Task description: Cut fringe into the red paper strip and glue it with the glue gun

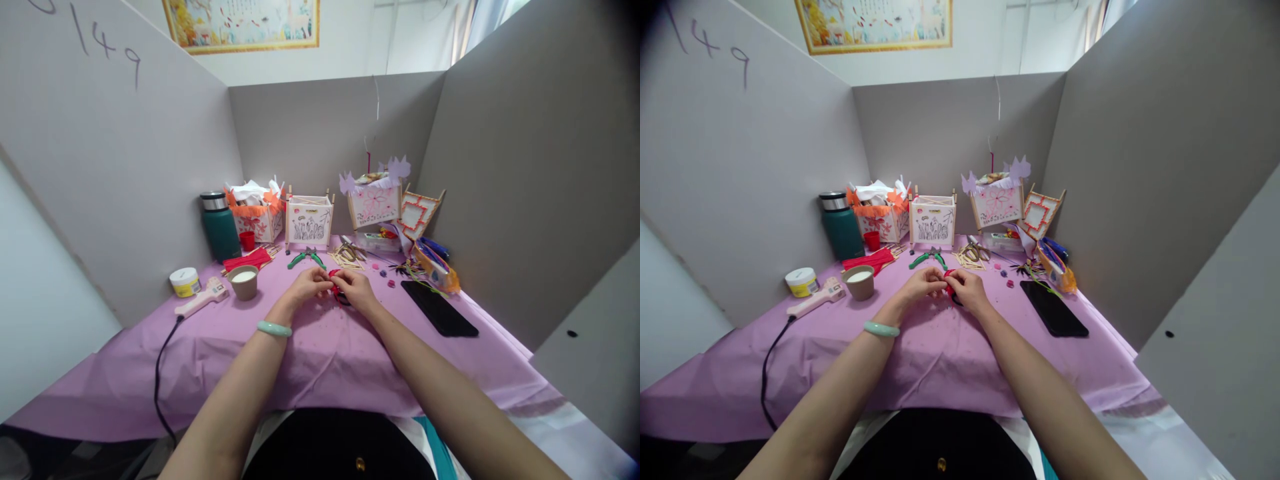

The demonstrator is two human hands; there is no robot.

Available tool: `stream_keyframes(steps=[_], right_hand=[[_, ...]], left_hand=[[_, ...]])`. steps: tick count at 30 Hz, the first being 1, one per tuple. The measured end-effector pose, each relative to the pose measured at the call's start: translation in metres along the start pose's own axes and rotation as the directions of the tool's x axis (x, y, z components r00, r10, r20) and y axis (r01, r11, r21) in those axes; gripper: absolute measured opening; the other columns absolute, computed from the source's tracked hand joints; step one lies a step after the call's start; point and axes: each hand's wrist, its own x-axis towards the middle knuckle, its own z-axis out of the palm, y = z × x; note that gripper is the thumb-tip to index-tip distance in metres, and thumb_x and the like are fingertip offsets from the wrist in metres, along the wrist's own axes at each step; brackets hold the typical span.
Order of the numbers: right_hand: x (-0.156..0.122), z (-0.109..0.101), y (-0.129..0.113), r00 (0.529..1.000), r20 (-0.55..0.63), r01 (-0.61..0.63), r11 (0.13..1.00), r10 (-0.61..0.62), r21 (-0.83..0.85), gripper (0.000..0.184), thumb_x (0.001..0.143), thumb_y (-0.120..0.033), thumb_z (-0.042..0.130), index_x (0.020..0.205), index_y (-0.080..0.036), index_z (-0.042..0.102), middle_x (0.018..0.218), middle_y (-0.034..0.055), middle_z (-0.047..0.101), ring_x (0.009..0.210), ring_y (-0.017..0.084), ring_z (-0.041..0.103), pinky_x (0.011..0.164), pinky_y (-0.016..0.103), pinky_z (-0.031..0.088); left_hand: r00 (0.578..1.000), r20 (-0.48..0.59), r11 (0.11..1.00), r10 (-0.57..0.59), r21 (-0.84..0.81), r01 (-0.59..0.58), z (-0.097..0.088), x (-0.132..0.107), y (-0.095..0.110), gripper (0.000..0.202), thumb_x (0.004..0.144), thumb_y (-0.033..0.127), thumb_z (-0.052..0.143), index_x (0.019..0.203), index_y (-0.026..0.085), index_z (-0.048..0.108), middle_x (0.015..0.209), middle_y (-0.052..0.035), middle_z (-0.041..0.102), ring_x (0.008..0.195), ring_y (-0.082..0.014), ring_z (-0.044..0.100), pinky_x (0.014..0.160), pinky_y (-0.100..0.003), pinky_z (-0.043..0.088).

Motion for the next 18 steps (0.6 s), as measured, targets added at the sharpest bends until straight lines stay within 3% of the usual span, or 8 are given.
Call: stream_keyframes(steps=[6,18], right_hand=[[-0.0005,-0.0005,0.002,0.998,0.008,0.055,0.997,-0.054,-0.056,0.02,0.08,-0.031,0.054,0.074,-0.018,0.068,0.071,0.0026,0.068,0.067,0.016,0.059,0.066,0.027,0.043],[-0.003,-0.0012,0.0022,0.996,0.045,0.082,0.989,-0.077,-0.127,0.019,0.081,-0.031,0.055,0.077,-0.021,0.071,0.075,0.0031,0.07,0.071,0.018,0.062,0.066,0.027,0.043]], left_hand=[[0.997,-0.072,1.0,-0.004,-0.014,0.003,-0.0021,0.0005,0.0008,0.028,0.069,0.031,0.074,0.081,0.013,0.056,0.058,0.0007,0.062,0.042,-0.008,0.057,0.043,-0.017,0.039],[0.997,-0.075,1.0,-0.01,0.0,0.01,-0.0016,-0.0018,0.0011,0.026,0.07,0.033,0.073,0.077,0.013,0.059,0.051,0.0006,0.06,0.041,-0.0105,0.057,0.04,-0.017,0.039]])
